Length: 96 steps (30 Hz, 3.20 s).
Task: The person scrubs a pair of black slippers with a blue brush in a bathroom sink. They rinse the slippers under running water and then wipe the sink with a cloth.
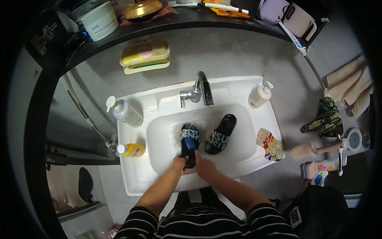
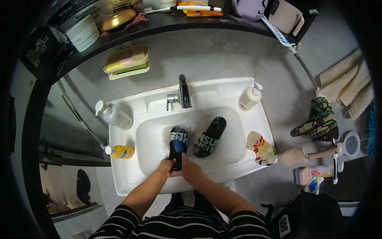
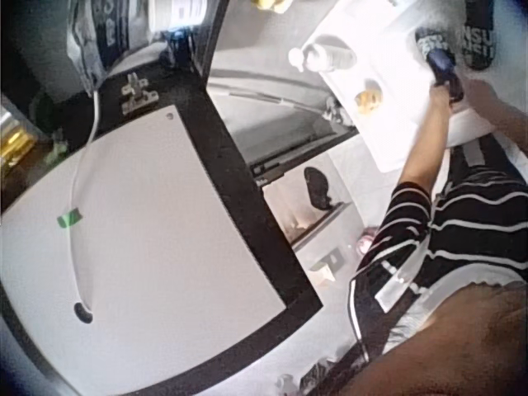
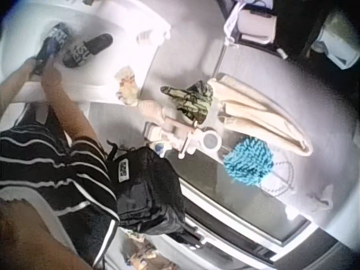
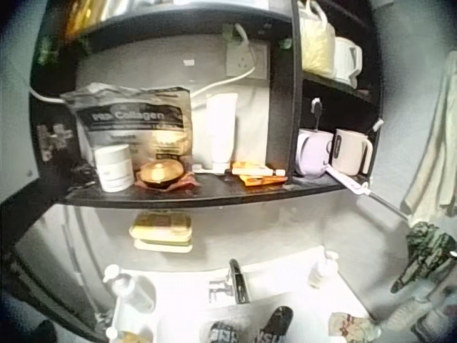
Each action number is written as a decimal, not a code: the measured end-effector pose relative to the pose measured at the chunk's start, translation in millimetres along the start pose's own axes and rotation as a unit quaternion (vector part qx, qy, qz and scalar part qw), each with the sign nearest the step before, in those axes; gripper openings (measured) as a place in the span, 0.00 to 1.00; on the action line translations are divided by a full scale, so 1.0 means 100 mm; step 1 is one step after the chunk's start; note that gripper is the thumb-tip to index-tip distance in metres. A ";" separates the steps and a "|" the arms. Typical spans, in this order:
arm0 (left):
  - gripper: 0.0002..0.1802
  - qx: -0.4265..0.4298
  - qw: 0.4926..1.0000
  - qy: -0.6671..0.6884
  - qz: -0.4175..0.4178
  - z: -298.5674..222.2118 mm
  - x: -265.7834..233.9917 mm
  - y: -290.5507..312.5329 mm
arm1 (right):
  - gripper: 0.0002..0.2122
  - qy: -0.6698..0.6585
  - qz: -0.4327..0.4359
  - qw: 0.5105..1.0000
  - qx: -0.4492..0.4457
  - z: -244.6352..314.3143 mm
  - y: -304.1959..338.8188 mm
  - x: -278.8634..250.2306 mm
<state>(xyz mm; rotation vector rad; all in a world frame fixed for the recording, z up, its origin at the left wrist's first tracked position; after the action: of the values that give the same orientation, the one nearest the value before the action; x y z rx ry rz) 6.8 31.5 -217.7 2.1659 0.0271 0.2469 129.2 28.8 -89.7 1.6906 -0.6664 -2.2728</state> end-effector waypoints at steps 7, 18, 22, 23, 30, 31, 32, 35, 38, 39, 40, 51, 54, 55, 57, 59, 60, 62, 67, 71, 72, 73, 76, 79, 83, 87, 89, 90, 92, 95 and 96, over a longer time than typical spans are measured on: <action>0.28 0.300 0.804 -0.488 -0.161 -1.23 -0.25 0.17 | 0.24 0.073 0.078 0.994 -0.007 -0.42 0.49 -0.34; 0.39 0.330 0.456 -0.827 -0.010 -1.13 0.62 -0.23 | 0.20 0.066 0.057 0.994 0.060 -0.62 0.63 -0.52; 0.39 0.404 0.471 -0.782 0.060 -1.21 0.81 -0.25 | 0.19 0.074 -0.028 0.995 0.066 -0.80 0.57 -0.46; 0.39 0.410 0.507 -0.756 0.064 -1.35 0.81 -0.22 | 0.19 0.075 -0.030 0.994 0.067 -0.80 0.56 -0.45; 0.41 0.461 0.449 -0.765 0.012 -1.12 0.76 -0.19 | 0.19 0.073 -0.068 0.993 0.065 -0.77 0.53 -0.42; 0.41 0.452 0.466 -0.760 0.029 -1.17 0.75 -0.20 | 0.19 0.072 -0.056 0.993 0.072 -0.80 0.54 -0.44; 0.44 0.421 0.488 -0.765 0.016 -1.21 0.71 -0.21 | 0.19 0.072 -0.043 0.993 0.080 -0.82 0.56 -0.46; 0.49 0.275 0.573 -0.770 0.052 -1.12 0.68 0.03 | 0.19 0.066 -0.048 0.993 0.091 -0.86 0.60 -0.55; 0.57 0.266 0.699 -0.658 0.086 -1.01 0.45 0.20 | 0.19 0.026 -0.090 0.992 0.079 -0.86 0.71 -0.70; 0.58 0.280 0.741 -0.603 0.097 -0.94 0.32 0.18 | 0.19 0.006 -0.110 0.991 0.073 -0.85 0.73 -0.76; 0.59 0.314 0.775 -0.538 0.109 -0.90 0.23 0.24 | 0.19 -0.031 -0.121 0.990 0.060 -0.79 0.74 -0.77; 0.25 -0.084 0.987 0.041 0.134 -0.58 0.03 0.80 | 0.18 -0.125 -0.095 0.987 -0.035 0.06 0.45 -0.72; 0.24 -0.130 0.971 0.109 0.169 -0.39 -0.06 0.57 | 0.18 -0.086 -0.089 0.991 -0.058 0.12 0.53 -0.74; 0.23 -0.140 0.967 0.114 0.180 -0.34 -0.04 0.53 | 0.18 -0.084 -0.093 0.991 -0.053 0.07 0.47 -0.71; 0.22 -0.155 0.959 0.124 0.202 -0.24 -0.01 0.41 | 0.18 -0.117 -0.109 0.986 -0.039 -0.05 0.34 -0.65; 0.18 -0.185 0.943 0.183 0.209 -0.30 0.08 0.51 | 0.18 -0.157 -0.122 0.980 -0.029 -0.08 0.25 -0.65; 0.19 -0.200 0.929 0.226 0.215 -0.34 0.13 0.57 | 0.19 -0.123 -0.098 0.986 -0.063 0.02 0.33 -0.53; 0.23 -0.223 0.902 0.288 0.232 -0.32 0.14 0.56 | 0.19 -0.087 -0.041 0.993 -0.065 0.12 0.44 -0.47; 0.27 0.136 0.983 -0.106 0.060 -0.73 -0.36 0.19 | 0.18 -0.106 -0.136 0.985 0.010 -0.61 -0.04 -0.60; 0.33 0.351 0.734 -0.577 -0.063 -1.34 -0.24 0.42 | 0.20 -0.052 -0.191 0.979 0.049 -1.12 -0.15 -0.94; 0.32 0.337 0.712 -0.613 -0.061 -1.37 -0.26 0.41 | 0.20 -0.034 -0.186 0.980 0.060 -1.21 -0.24 -0.93; 0.31 0.322 0.687 -0.649 -0.059 -1.38 -0.27 0.41 | 0.21 -0.016 -0.182 0.981 0.071 -1.28 -0.33 -0.92; 0.26 0.362 0.584 -0.706 -0.172 -1.47 -0.33 0.55 | 0.20 -0.024 -0.238 0.971 0.010 -1.28 -0.48 -0.96; 0.23 0.519 0.527 -0.643 -0.200 -1.55 -0.09 0.82 | 0.18 -0.087 -0.168 0.982 0.006 -1.28 -0.72 -0.76; 0.22 0.335 0.790 -0.512 0.040 -1.00 0.27 0.51 | 0.16 -0.131 -0.148 0.979 0.057 -1.01 -0.68 -0.64; 0.30 0.079 0.974 -0.213 0.012 -0.23 0.26 0.09 | 0.16 -0.316 -0.144 0.931 0.114 -0.91 -0.66 -0.49; 0.33 0.029 0.988 -0.120 0.092 -0.24 0.54 0.20 | 0.16 -0.439 -0.091 0.884 0.134 -0.90 -0.67 -0.42; 0.27 -0.002 0.994 -0.050 0.100 -0.24 0.58 0.20 | 0.19 -0.504 -0.046 0.847 0.160 -0.95 -0.74 -0.19; 0.24 0.033 0.999 -0.021 0.033 -0.34 0.43 0.10 | 0.19 -0.370 -0.154 0.909 0.111 -0.91 -0.62 -0.50; 0.21 0.066 0.995 -0.001 -0.070 -0.51 0.16 0.10 | 0.20 -0.247 -0.149 0.952 0.103 -1.06 -0.53 -0.73; 0.21 0.070 0.995 0.009 -0.072 -0.46 0.09 0.02 | 0.19 -0.239 -0.122 0.955 0.128 -1.21 -0.54 -0.70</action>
<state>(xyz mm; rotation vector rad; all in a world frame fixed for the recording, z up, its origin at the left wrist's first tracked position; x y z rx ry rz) 7.2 68.5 -189.2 2.2891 0.2152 0.1865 269.5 80.1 -84.7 1.3845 -0.9271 -2.9260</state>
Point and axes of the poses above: each hand's wrist, its own y-axis away from the middle knuckle, its own x-axis out of the palm, z = x × y, the point moved 10 cm from there along -y, towards the middle knuckle, and after that the axes turned 10 degrees about x, right-handed, at the moved point
